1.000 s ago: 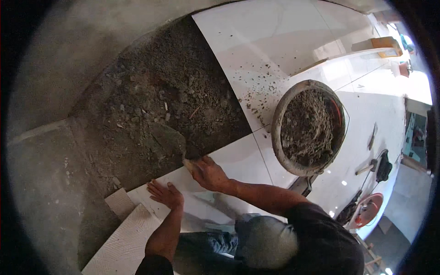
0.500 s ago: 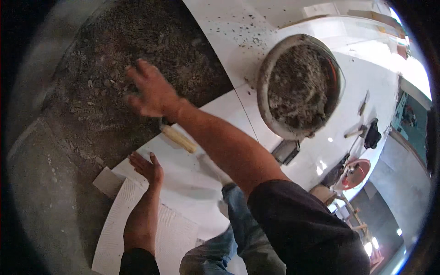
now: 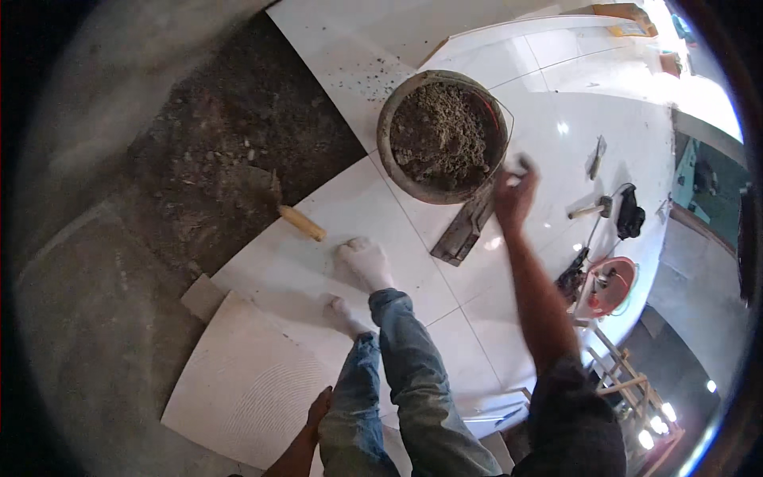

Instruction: The person applies mortar to a section of floor using a trowel and then positions a large floor tile into place, pressing it down by hand.

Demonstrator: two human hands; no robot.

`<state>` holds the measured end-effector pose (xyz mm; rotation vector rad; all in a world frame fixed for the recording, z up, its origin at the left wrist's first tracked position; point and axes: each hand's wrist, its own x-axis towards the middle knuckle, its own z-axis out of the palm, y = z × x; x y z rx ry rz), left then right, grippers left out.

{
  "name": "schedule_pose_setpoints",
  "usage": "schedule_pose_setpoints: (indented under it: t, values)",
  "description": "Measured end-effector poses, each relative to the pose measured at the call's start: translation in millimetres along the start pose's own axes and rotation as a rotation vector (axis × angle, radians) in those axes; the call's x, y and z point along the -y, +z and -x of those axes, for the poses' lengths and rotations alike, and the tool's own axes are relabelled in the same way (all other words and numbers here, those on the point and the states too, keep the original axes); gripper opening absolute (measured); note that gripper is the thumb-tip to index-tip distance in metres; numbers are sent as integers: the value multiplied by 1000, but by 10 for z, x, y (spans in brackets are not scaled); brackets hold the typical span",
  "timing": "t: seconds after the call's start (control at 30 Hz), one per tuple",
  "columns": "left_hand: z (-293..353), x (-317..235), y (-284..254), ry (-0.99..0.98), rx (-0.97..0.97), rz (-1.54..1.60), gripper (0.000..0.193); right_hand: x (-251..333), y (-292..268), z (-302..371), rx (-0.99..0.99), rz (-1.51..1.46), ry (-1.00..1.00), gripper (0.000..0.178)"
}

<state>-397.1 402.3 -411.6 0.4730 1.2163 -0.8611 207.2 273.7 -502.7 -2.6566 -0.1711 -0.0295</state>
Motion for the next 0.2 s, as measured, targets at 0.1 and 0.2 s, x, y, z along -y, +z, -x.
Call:
schedule_pose_setpoints:
  t: [0.1,0.2]
  values:
    - [960,-380,447,52,-101,11,61,-638,48,-1074,-3,51,196,80]
    - [1425,-80,241,-252,-362,138,66,-121,182,-1252,716,-617,724,89]
